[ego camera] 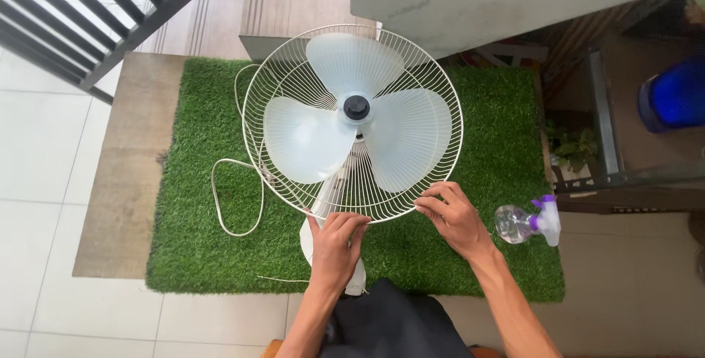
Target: The person disassembles a white pedestal fan by hand. They remove the front grille, unscrew the central cap, take off the fan blades, and then remove the rear grille and motor housing.
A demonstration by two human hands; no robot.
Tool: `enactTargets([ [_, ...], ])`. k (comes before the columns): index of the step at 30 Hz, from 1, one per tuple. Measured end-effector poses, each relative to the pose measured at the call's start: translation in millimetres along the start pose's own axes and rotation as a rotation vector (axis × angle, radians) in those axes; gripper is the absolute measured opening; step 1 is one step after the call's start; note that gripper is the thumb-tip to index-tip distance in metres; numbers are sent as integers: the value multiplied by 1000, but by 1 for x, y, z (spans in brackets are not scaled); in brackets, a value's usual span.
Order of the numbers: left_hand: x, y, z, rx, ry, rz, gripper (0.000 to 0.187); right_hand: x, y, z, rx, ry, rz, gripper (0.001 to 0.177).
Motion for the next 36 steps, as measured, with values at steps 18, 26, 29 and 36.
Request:
enactTargets([
  [18, -34, -16, -49, -363, 16, 152, 11, -56, 53, 49, 44, 130, 152, 18],
  [26, -44, -15, -57, -447, 23, 129, 10, -85, 58, 55, 103, 117, 220, 18],
  [29, -40, -14, -60, -374, 18, 137, 13, -91, 51, 47, 135, 121, 218, 18],
  [36, -33, -14, -62, -312, 6, 23, 19, -91, 30, 34, 135, 116, 174, 18],
])
Point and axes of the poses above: each hand's wrist, its own y-axis away from the middle knuckle, its own z-axis out of the palm, x = y × z, the point moved 8 cm from there along -y, towards the middle knuckle, and after that the axes turned 2 degrees about -z, right-handed, at the moved point
